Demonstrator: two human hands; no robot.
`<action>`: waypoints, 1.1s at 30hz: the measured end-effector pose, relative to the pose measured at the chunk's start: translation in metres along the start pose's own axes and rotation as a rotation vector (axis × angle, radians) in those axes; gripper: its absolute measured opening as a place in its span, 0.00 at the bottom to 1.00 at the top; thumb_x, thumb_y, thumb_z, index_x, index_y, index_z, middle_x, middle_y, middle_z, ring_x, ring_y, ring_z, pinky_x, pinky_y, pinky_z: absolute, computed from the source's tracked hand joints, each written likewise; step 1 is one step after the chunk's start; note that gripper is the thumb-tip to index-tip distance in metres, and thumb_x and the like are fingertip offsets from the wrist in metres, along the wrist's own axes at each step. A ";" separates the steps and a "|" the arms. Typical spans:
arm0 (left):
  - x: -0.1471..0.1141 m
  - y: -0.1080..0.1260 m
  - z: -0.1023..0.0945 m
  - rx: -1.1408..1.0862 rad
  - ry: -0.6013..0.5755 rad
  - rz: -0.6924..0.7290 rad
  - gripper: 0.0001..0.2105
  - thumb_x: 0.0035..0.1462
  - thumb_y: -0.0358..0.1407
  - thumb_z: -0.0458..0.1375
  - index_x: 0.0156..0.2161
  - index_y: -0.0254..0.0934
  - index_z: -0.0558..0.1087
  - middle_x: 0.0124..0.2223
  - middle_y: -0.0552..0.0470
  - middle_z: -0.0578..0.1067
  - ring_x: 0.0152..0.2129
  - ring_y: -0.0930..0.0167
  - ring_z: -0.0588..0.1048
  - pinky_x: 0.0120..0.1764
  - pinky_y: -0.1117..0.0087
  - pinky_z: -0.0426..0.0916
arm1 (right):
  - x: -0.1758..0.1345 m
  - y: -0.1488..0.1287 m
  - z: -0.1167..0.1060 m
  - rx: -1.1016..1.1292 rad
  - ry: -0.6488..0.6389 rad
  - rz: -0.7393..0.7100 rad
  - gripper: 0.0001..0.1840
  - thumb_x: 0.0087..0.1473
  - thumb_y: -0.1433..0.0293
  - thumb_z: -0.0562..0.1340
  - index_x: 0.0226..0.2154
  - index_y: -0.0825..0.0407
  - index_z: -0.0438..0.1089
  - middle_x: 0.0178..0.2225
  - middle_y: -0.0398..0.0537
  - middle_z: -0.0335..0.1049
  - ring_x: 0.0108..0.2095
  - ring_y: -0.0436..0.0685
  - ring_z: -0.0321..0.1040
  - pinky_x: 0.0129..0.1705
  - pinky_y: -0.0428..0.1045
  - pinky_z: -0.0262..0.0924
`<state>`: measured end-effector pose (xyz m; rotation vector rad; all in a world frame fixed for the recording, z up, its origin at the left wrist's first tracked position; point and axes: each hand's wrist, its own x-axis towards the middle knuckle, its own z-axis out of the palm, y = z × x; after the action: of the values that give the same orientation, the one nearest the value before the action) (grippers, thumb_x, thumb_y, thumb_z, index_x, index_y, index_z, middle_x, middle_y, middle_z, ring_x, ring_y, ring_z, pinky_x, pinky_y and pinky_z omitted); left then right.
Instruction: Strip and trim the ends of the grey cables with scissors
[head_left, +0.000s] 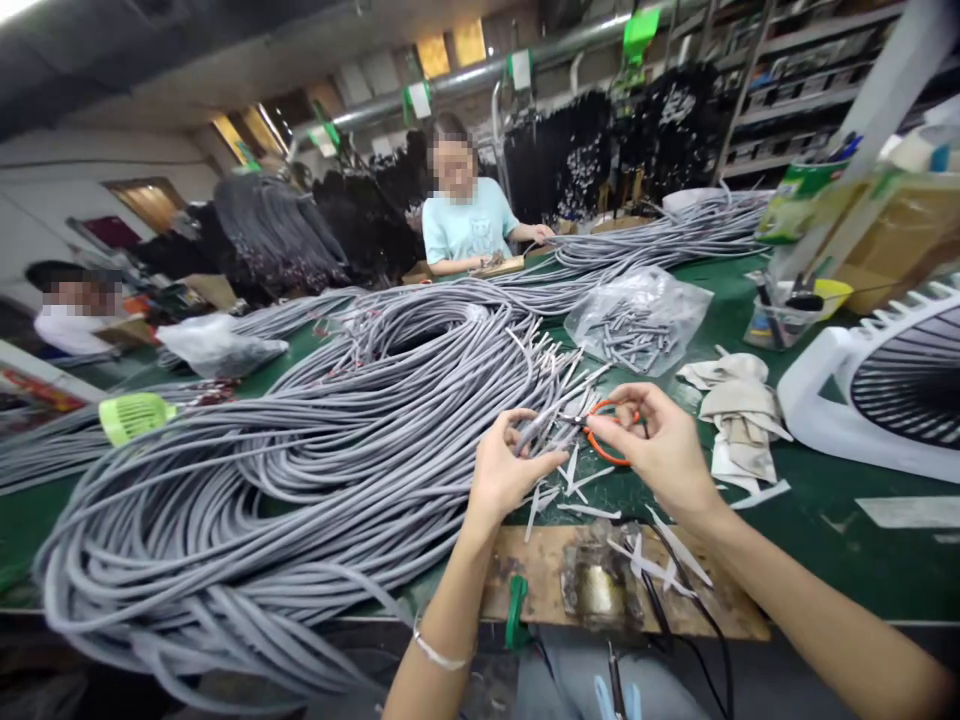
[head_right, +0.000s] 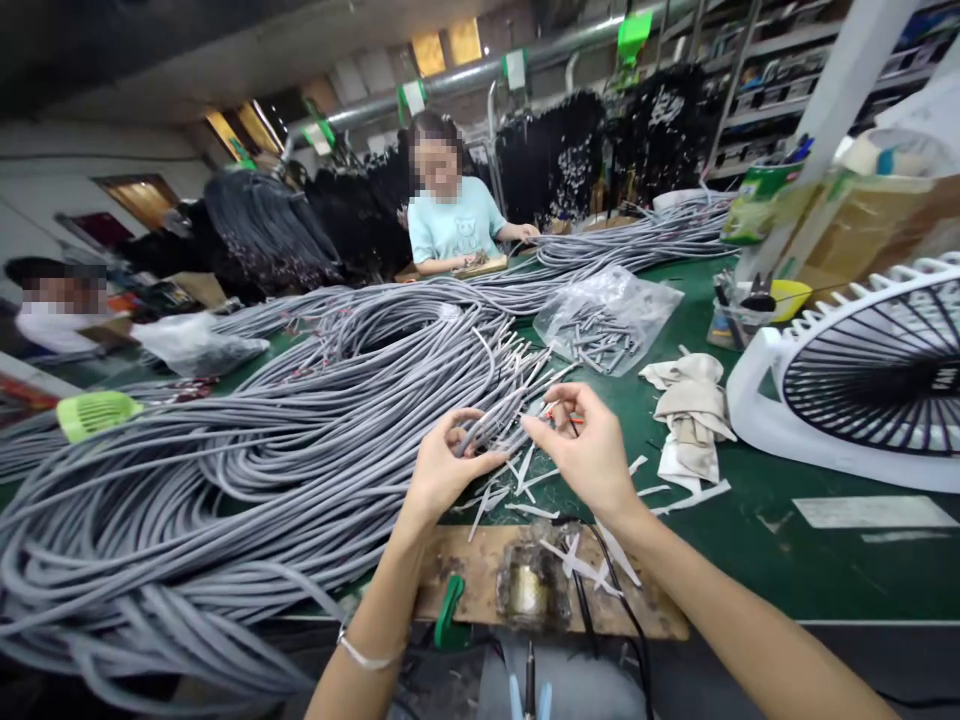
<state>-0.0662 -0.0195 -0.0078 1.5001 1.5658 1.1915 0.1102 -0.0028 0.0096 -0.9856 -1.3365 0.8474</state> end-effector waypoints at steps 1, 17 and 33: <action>-0.002 0.003 -0.002 -0.108 -0.048 -0.015 0.25 0.37 0.37 0.66 0.44 0.36 0.66 0.21 0.62 0.60 0.18 0.78 0.61 0.23 0.77 0.55 | 0.000 0.010 0.005 -0.036 0.023 0.025 0.19 0.39 0.65 0.68 0.35 0.51 0.64 0.25 0.38 0.57 0.24 0.46 0.58 0.23 0.42 0.55; -0.007 0.015 -0.023 -0.757 -0.055 -0.221 0.16 0.45 0.44 0.59 0.25 0.29 0.71 0.16 0.62 0.56 0.10 0.86 0.47 0.13 0.84 0.41 | 0.015 0.023 -0.015 -1.039 0.028 -0.171 0.10 0.53 0.64 0.55 0.31 0.51 0.70 0.21 0.46 0.70 0.23 0.55 0.67 0.24 0.46 0.47; -0.027 0.011 0.005 0.241 0.284 0.562 0.05 0.49 0.28 0.59 0.32 0.36 0.76 0.26 0.53 0.74 0.22 0.75 0.70 0.27 0.75 0.65 | -0.011 0.002 -0.001 -0.925 0.030 -0.828 0.04 0.51 0.73 0.60 0.31 0.48 0.67 0.29 0.39 0.72 0.32 0.52 0.61 0.40 0.53 0.43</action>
<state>-0.0538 -0.0460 -0.0035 2.0960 1.5571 1.6281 0.1105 -0.0128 0.0039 -0.9527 -1.9345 -0.4686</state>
